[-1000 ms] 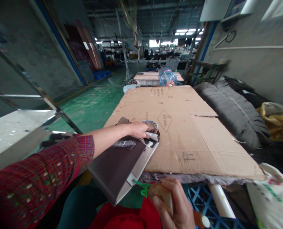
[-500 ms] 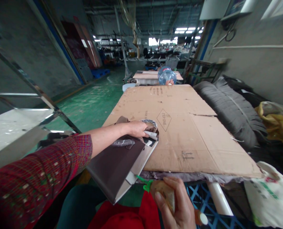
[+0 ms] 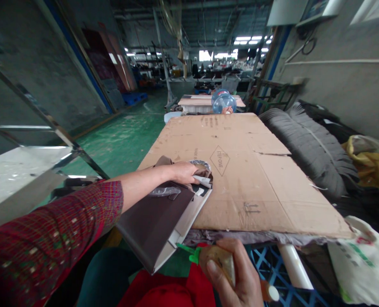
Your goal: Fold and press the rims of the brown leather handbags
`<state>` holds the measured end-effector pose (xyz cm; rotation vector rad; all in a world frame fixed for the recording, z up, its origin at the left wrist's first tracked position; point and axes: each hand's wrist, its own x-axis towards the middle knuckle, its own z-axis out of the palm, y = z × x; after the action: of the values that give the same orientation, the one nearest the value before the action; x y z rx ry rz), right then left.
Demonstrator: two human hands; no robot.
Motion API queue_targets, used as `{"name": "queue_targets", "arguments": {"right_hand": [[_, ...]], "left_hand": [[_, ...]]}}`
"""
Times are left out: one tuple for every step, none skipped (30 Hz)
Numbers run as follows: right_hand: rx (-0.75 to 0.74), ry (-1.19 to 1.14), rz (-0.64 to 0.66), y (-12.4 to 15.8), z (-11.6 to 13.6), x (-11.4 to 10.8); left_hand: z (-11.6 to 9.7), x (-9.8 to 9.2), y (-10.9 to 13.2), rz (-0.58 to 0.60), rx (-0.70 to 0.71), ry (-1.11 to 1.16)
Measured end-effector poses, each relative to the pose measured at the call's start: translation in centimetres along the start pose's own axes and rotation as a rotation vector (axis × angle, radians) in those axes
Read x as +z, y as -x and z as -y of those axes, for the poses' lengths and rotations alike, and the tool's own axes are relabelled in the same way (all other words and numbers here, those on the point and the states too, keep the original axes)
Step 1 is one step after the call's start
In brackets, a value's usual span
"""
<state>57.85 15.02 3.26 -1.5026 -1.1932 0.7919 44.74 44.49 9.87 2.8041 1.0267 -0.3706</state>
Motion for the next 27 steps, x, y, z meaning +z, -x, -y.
{"name": "queue_targets", "arguments": {"right_hand": [[-0.008, -0.001, -0.018, 0.0, 0.0, 0.0], [-0.025, 0.008, -0.031, 0.0, -0.1, -0.1], [-0.045, 0.025, -0.034, -0.1, -0.2, -0.2], [-0.061, 0.048, -0.029, -0.2, -0.2, -0.3], [-0.075, 0.073, -0.011, -0.3, -0.3, -0.4], [-0.086, 0.096, 0.014, -0.4, -0.3, -0.5], [-0.101, 0.113, 0.035, -0.4, -0.3, -0.5], [-0.124, 0.127, 0.045, -0.4, -0.3, -0.5], [-0.148, 0.140, 0.041, -0.5, -0.1, -0.5], [-0.170, 0.150, 0.026, -0.4, 0.0, -0.5], [-0.182, 0.154, 0.018, -0.4, 0.2, -0.4], [-0.175, 0.151, 0.022, -0.5, 0.4, -0.4], [-0.150, 0.138, 0.042, -0.5, 0.6, -0.4], [-0.111, 0.117, 0.073, -0.5, 0.7, -0.4], [-0.069, 0.092, 0.105, -0.6, 0.8, -0.4], [-0.035, 0.070, 0.123, -0.7, 0.8, -0.4], [-0.011, 0.057, 0.120, -0.8, 0.8, -0.4], [0.001, 0.054, 0.102, -0.9, 0.7, -0.5], [0.004, 0.056, 0.085, -1.0, 0.6, -0.5], [0.010, 0.055, 0.077, -1.0, 0.4, -0.4], [0.025, 0.044, 0.081, -1.0, 0.3, -0.4], [0.051, 0.023, 0.092, -1.0, 0.2, -0.3], [0.079, -0.004, 0.109, -0.9, 0.2, -0.3], [0.096, -0.025, 0.119, -0.8, 0.1, -0.2], [0.096, -0.032, 0.112, -0.8, 0.2, -0.2], [0.081, -0.018, 0.094, -0.7, 0.3, -0.3], [0.048, 0.015, 0.075, -0.7, 0.4, -0.4]], "left_hand": [[0.0, 0.0, 0.0, -0.002, -0.005, 0.000], [0.0, 0.1, 0.0, -0.005, -0.008, 0.000], [0.0, 0.1, 0.0, -0.005, -0.009, -0.001], [0.0, 0.1, 0.0, -0.003, -0.007, -0.001], [0.0, 0.1, 0.0, -0.001, -0.005, 0.001], [0.0, 0.1, 0.0, 0.002, -0.005, 0.005], [0.0, 0.0, 0.0, 0.004, -0.008, 0.009], [0.0, 0.0, 0.0, 0.004, -0.014, 0.013], [0.0, 0.0, 0.0, 0.004, -0.023, 0.019], [0.0, 0.0, 0.1, 0.001, -0.030, 0.025], [0.0, 0.0, 0.1, -0.002, -0.036, 0.033], [-0.1, 0.0, 0.1, -0.005, -0.036, 0.041], [-0.1, 0.0, 0.1, -0.009, -0.031, 0.048], [-0.1, 0.0, 0.2, -0.015, -0.025, 0.054], [-0.1, 0.0, 0.2, -0.021, -0.019, 0.059], [0.0, 0.0, 0.2, -0.025, -0.015, 0.062], [0.0, 0.0, 0.2, -0.027, -0.012, 0.065], [0.1, 0.0, 0.2, -0.029, -0.012, 0.066], [0.1, 0.0, 0.2, -0.030, -0.012, 0.066], [0.2, 0.0, 0.2, -0.028, -0.013, 0.066], [0.2, 0.1, 0.2, -0.025, -0.012, 0.066], [0.2, 0.1, 0.2, -0.025, -0.012, 0.068], [0.2, 0.1, 0.2, -0.026, -0.013, 0.071], [0.2, 0.1, 0.2, -0.031, -0.012, 0.074], [0.2, 0.1, 0.3, -0.039, -0.011, 0.076], [0.1, 0.1, 0.3, -0.048, -0.012, 0.075], [0.0, 0.1, 0.4, -0.055, -0.016, 0.071]]}}
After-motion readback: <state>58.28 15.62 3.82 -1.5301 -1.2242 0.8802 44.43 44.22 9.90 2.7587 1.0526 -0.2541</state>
